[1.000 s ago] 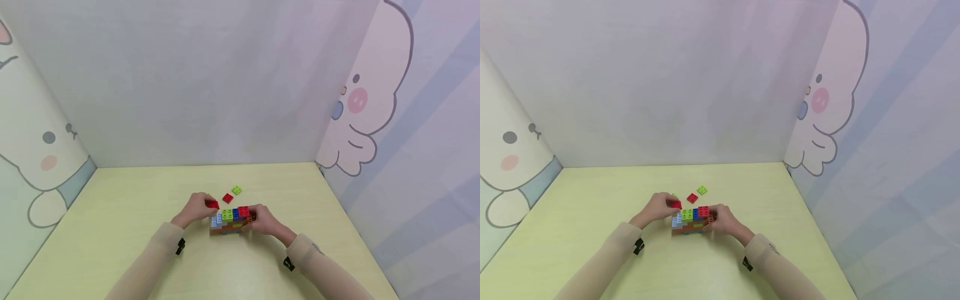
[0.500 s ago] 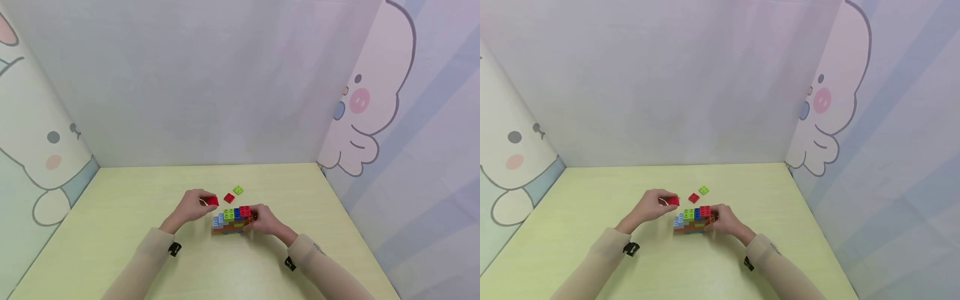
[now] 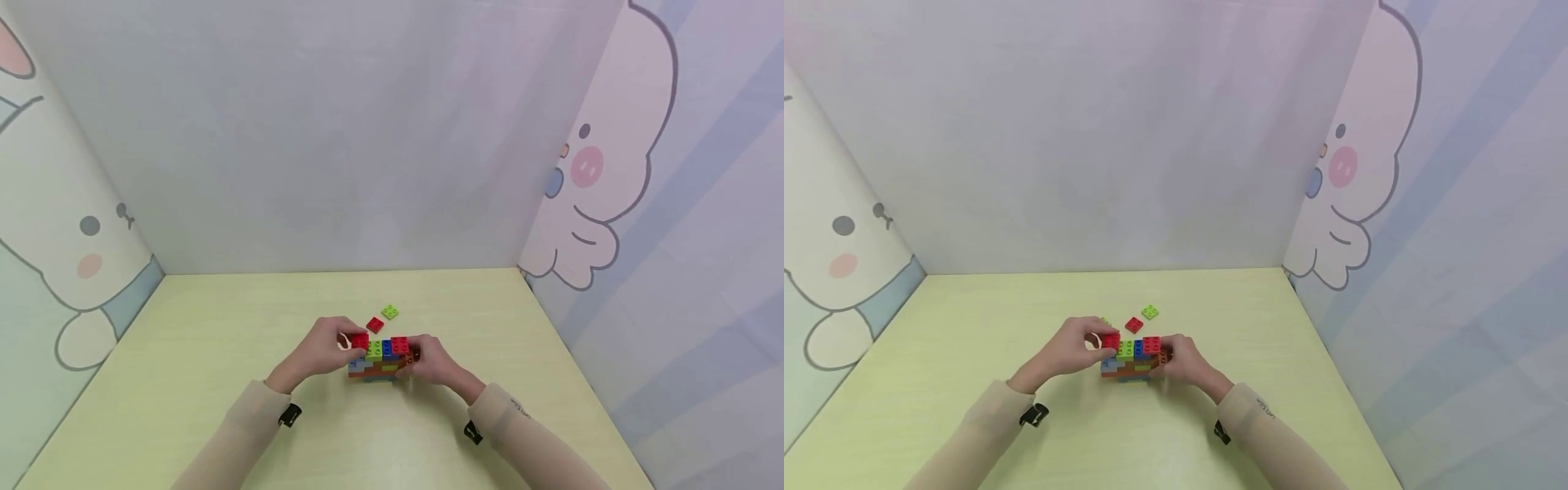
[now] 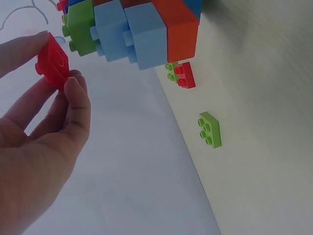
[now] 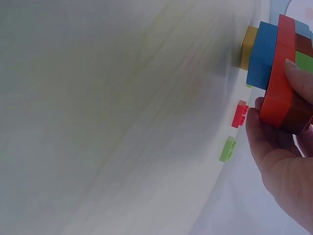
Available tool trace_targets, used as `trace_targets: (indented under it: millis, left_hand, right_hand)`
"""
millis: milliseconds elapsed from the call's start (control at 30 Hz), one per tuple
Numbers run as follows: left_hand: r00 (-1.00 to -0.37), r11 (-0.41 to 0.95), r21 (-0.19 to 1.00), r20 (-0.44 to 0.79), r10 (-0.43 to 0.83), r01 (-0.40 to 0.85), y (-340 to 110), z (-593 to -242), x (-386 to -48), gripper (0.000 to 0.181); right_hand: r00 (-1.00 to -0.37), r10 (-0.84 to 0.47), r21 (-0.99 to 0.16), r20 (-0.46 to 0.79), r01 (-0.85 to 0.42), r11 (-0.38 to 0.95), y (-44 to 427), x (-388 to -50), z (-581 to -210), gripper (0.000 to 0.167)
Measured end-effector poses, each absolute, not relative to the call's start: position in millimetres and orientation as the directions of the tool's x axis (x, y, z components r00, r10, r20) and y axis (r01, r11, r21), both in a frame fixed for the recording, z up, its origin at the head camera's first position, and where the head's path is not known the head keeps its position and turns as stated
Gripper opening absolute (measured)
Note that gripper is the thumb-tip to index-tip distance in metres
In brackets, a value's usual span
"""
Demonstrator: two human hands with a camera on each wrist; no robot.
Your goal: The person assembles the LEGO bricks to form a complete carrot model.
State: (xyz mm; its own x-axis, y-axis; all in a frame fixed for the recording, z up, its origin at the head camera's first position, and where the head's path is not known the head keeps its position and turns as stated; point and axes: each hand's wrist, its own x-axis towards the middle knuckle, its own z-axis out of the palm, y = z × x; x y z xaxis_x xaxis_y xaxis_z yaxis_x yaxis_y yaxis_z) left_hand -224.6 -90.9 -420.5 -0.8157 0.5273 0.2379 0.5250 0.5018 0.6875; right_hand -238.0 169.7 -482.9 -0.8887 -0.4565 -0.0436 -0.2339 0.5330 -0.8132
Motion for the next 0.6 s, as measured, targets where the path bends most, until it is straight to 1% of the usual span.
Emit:
trace_targets:
  millis: [133, 367, 600]
  left_hand:
    - [-0.818, 0.517, 0.676, 0.235, 0.525, 0.526, -87.5, -423.0, -222.1, 0.03]
    - [-0.803, 0.526, 0.637, 0.271, 0.531, 0.563, -82.6, -425.0, -222.6, 0.031]
    - [-0.802, 0.548, 0.621, 0.243, 0.545, 0.56, -79.9, -423.5, -223.8, 0.03]
  right_hand:
    - [-0.893, -0.447, -0.812, -0.058, -0.218, 0.542, 169.1, -237.8, -482.3, 0.043]
    - [-0.895, -0.443, -0.812, -0.059, -0.215, 0.543, 169.3, -238.2, -483.7, 0.044]
    - [-0.895, -0.444, -0.813, -0.051, -0.221, 0.538, 170.3, -238.6, -485.0, 0.044]
